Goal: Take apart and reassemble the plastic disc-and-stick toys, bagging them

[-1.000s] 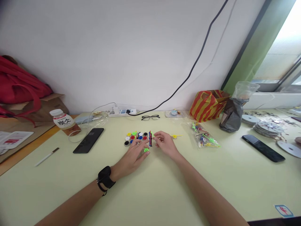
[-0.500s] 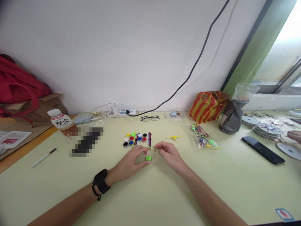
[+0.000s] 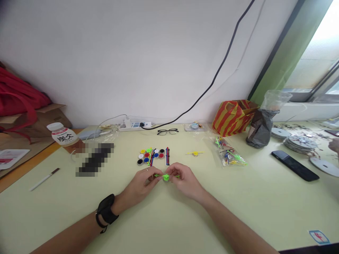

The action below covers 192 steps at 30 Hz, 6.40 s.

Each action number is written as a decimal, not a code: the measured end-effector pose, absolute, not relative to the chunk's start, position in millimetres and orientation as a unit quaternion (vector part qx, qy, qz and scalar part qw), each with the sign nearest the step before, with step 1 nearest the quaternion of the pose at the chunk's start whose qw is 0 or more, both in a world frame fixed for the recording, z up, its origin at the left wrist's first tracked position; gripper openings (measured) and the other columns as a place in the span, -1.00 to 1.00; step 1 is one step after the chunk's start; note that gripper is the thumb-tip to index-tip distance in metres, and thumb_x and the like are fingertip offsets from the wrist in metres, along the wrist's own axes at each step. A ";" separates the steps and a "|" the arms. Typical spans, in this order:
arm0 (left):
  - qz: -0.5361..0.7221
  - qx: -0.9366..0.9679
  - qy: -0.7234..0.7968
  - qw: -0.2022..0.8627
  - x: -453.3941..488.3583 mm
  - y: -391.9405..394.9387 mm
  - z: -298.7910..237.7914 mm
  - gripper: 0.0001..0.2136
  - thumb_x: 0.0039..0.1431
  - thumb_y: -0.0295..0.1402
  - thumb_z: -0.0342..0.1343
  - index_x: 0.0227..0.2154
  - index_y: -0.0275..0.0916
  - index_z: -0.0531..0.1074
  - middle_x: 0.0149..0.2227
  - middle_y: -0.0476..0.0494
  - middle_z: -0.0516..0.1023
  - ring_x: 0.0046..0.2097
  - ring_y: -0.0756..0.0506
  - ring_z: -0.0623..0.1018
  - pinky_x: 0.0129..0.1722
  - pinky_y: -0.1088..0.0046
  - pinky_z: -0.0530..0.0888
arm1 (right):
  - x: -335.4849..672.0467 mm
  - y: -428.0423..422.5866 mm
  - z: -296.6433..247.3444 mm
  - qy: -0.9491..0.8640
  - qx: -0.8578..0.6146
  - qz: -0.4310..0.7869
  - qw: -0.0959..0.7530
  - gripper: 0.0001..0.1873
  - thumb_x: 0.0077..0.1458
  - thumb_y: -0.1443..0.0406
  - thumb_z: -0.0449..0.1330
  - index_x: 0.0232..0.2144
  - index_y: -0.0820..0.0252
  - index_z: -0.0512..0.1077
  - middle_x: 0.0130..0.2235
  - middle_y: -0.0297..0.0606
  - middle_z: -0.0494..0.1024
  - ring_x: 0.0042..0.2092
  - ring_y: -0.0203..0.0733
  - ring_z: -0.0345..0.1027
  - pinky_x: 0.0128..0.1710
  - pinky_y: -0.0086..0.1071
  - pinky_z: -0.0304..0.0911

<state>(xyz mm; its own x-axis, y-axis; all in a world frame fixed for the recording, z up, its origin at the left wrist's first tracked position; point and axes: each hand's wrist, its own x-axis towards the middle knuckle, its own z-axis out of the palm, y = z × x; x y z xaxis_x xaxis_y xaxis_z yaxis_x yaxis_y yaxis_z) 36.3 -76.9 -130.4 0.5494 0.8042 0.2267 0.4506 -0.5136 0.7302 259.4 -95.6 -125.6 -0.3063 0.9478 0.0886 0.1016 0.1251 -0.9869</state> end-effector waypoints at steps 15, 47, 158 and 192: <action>0.275 0.837 0.392 0.264 34.6 -78.1 -132.2 -0.82 0.42 -0.36 0.00 -0.16 -0.14 0.53 -0.22 -0.10 0.59 -0.15 -0.14 0.54 -0.12 0.30 0.46 | 268.7 -91.1 -136.3 -0.644 -0.463 0.473 0.384 -0.86 0.19 0.18 0.20 -0.32 0.12 0.45 -0.46 -0.37 0.42 -0.44 -0.24 0.27 -0.42 -0.37 0.19; 0.231 0.893 0.338 0.185 37.5 -85.8 -122.2 -0.78 0.33 -0.43 0.10 -0.01 -0.08 0.44 0.07 -0.11 0.53 0.13 -0.22 0.46 0.16 0.14 0.37 | 266.2 -101.1 -140.9 -0.754 -0.478 0.291 0.343 -0.84 0.25 0.43 0.09 -0.25 0.12 0.45 -0.23 -0.26 0.50 -0.29 -0.21 0.36 -0.30 -0.34 0.23; 0.276 0.863 0.361 0.220 36.6 -82.3 -125.3 -0.94 0.31 -0.33 0.19 -0.20 -0.10 0.55 -0.18 -0.07 0.60 -0.07 -0.18 0.52 -0.01 0.20 0.46 | 275.0 -97.0 -136.4 -0.760 -0.466 0.314 0.327 -0.86 0.20 0.29 0.26 -0.20 0.10 0.61 -0.25 -0.25 0.48 -0.23 -0.16 0.42 -0.22 -0.32 0.28; 0.336 0.787 0.435 0.281 37.2 -82.5 -123.8 -0.78 0.37 -0.32 0.10 0.04 -0.07 0.41 0.08 -0.08 0.49 0.09 -0.18 0.45 0.17 0.15 0.38 | 279.2 -105.0 -121.7 -0.698 -0.567 0.337 0.279 -0.45 0.30 -0.06 0.09 -0.60 0.14 0.35 -0.60 -0.43 0.14 -0.53 -0.30 0.01 -0.48 -0.37 -0.05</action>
